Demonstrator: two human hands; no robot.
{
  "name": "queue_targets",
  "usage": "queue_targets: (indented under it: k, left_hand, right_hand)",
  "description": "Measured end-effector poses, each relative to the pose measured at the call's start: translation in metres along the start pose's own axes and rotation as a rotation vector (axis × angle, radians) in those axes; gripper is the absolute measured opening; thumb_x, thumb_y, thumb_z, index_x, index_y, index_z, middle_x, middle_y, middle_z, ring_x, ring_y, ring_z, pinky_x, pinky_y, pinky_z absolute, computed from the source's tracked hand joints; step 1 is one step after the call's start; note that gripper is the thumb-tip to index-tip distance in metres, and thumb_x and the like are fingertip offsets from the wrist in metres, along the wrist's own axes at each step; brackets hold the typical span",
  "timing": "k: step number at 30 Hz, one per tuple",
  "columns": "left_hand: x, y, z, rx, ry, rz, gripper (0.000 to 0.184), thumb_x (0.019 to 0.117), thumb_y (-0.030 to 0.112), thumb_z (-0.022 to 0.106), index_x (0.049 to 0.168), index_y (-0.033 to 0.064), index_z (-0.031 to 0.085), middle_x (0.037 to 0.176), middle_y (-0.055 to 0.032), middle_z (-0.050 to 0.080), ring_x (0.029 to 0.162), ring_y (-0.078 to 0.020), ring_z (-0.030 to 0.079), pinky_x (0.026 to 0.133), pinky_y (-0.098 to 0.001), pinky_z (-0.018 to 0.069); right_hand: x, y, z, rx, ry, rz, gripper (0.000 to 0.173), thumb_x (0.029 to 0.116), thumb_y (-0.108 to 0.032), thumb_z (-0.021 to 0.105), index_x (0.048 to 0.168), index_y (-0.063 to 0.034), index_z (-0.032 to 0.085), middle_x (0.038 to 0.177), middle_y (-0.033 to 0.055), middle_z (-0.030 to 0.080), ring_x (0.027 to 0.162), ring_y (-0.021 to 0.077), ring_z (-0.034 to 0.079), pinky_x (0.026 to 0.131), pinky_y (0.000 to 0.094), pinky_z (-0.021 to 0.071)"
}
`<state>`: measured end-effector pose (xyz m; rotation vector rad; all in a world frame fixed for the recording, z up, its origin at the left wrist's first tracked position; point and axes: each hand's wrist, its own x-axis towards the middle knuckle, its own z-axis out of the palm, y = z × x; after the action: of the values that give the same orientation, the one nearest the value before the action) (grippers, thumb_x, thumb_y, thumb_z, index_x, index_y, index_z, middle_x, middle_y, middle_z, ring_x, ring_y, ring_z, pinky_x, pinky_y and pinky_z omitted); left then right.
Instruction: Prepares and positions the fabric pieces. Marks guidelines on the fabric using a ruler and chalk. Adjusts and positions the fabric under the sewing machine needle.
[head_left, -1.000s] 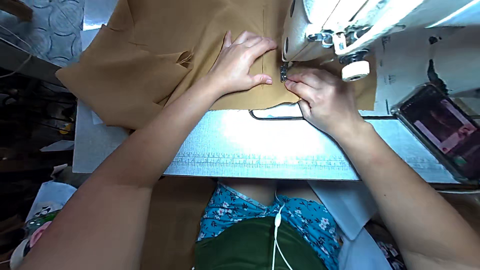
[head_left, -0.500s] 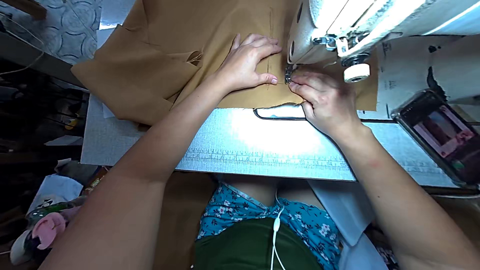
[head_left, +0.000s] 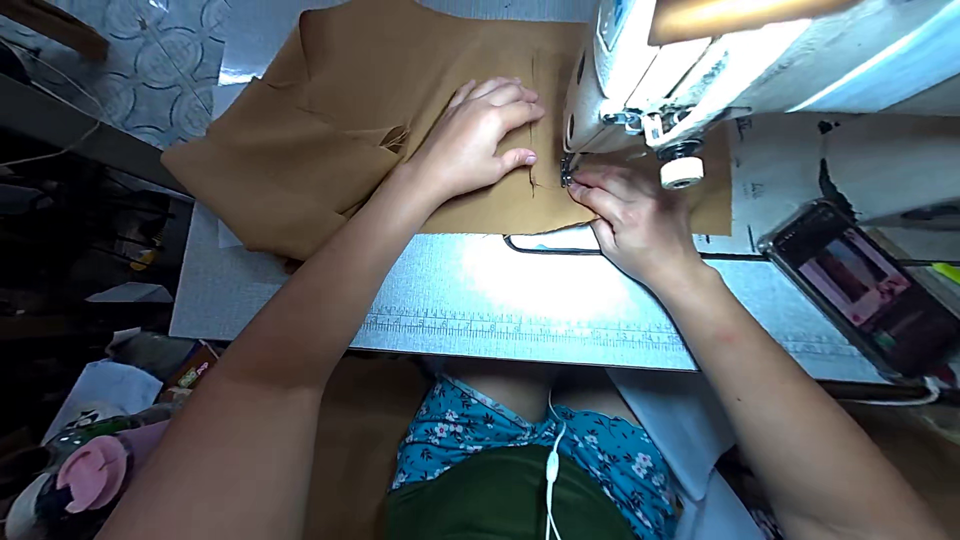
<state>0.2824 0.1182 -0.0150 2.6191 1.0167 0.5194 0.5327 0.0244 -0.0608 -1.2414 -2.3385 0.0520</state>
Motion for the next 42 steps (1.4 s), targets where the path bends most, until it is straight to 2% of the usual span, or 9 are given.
queue_targets:
  k: [4,9,12,15,17,19,21,34,42]
  left_hand:
    - [-0.021,-0.003,-0.031,0.109,0.081,-0.069,0.034,0.101,0.022,0.061,0.13,0.0055,0.069,0.143,-0.0178,0.06,0.142,-0.0387,0.047,0.12,-0.056,0.0306]
    - [-0.095,0.067,-0.03,0.414,-0.367,-0.84,0.085,0.1041,0.056,0.048,0.154,-0.0104,0.031,0.143,-0.0435,0.043,0.132,-0.0605,0.046,0.101,-0.0702,0.0427]
    - [-0.114,0.159,-0.03,0.351,-0.726,-0.703,0.096,0.0962,0.074,0.043,0.117,-0.0188,0.059,0.087,-0.0296,0.068,0.085,-0.0456,0.071,0.069,-0.0543,0.0559]
    - [-0.105,0.16,-0.02,0.268,-0.326,-0.295,0.059,0.1007,0.053,0.052,0.077,0.0019,0.068,0.061,-0.0111,0.061,0.058,-0.0303,0.067,0.049,-0.0444,0.0488]
    - [-0.075,0.123,0.007,0.274,0.024,-0.087,0.037,0.0995,0.037,0.06,0.096,0.0024,0.073,0.09,-0.0146,0.07,0.082,-0.0348,0.071,0.067,-0.0548,0.0544]
    - [-0.051,0.091,0.034,0.145,0.055,-0.027,0.041,0.1014,0.034,0.057,0.123,0.0021,0.07,0.134,-0.0171,0.065,0.13,-0.0422,0.057,0.103,-0.077,0.0331]
    - [-0.048,0.082,0.053,0.017,-0.007,-0.089,0.049,0.1021,0.036,0.057,0.137,0.0025,0.063,0.147,-0.0153,0.057,0.144,-0.0399,0.045,0.109,-0.0791,0.0225]
    - [-0.048,0.095,0.064,0.021,-0.032,-0.254,0.053,0.1017,0.039,0.057,0.144,0.0069,0.058,0.153,-0.0112,0.052,0.148,-0.0357,0.041,0.112,-0.0773,0.0199]
    - [-0.044,0.095,0.063,0.031,-0.029,-0.267,0.052,0.1022,0.039,0.056,0.143,0.0068,0.059,0.147,-0.0153,0.055,0.145,-0.0379,0.043,0.111,-0.077,0.022]
  right_hand:
    - [0.001,0.001,0.001,-0.004,0.008,-0.025,0.037,0.0958,-0.001,0.046,0.121,-0.0045,0.073,0.133,0.0141,0.069,0.125,0.0351,0.064,0.104,0.0519,0.0489]
    - [0.001,0.01,-0.008,0.097,-0.069,0.11,0.055,0.1067,-0.05,0.038,0.129,-0.0123,0.072,0.142,0.0101,0.064,0.137,0.0347,0.055,0.115,0.0657,0.0318]
    - [0.002,-0.007,-0.021,0.031,-0.001,0.312,0.05,0.1056,-0.045,0.046,0.122,-0.0067,0.074,0.133,0.0198,0.067,0.134,0.0446,0.054,0.114,0.074,0.024]
    - [0.004,-0.051,-0.031,0.023,-0.074,0.399,0.041,0.1074,-0.03,0.047,0.125,-0.0017,0.07,0.132,0.0231,0.066,0.126,0.0466,0.058,0.107,0.073,0.0327]
    - [-0.001,-0.071,-0.026,0.026,-0.15,0.401,0.037,0.1064,-0.021,0.049,0.132,0.0002,0.065,0.141,0.0208,0.06,0.134,0.0435,0.053,0.107,0.0723,0.0341]
    - [-0.007,-0.076,-0.015,-0.02,-0.155,0.4,0.038,0.1049,-0.015,0.05,0.138,0.0008,0.061,0.148,0.0196,0.055,0.142,0.0423,0.047,0.109,0.0734,0.0319]
    - [-0.012,-0.072,-0.01,-0.056,-0.154,0.38,0.04,0.1063,-0.015,0.048,0.143,-0.0004,0.058,0.153,0.0171,0.053,0.145,0.0405,0.044,0.11,0.0729,0.0318]
    - [-0.011,-0.057,0.0,-0.154,-0.13,0.358,0.039,0.1077,-0.016,0.044,0.141,-0.0096,0.063,0.149,0.0103,0.058,0.14,0.038,0.052,0.102,0.0711,0.0393]
    - [-0.017,-0.049,-0.011,-0.019,-0.206,0.36,0.044,0.1092,-0.023,0.04,0.149,-0.0094,0.055,0.158,0.0113,0.048,0.149,0.038,0.039,0.112,0.0753,0.0253]
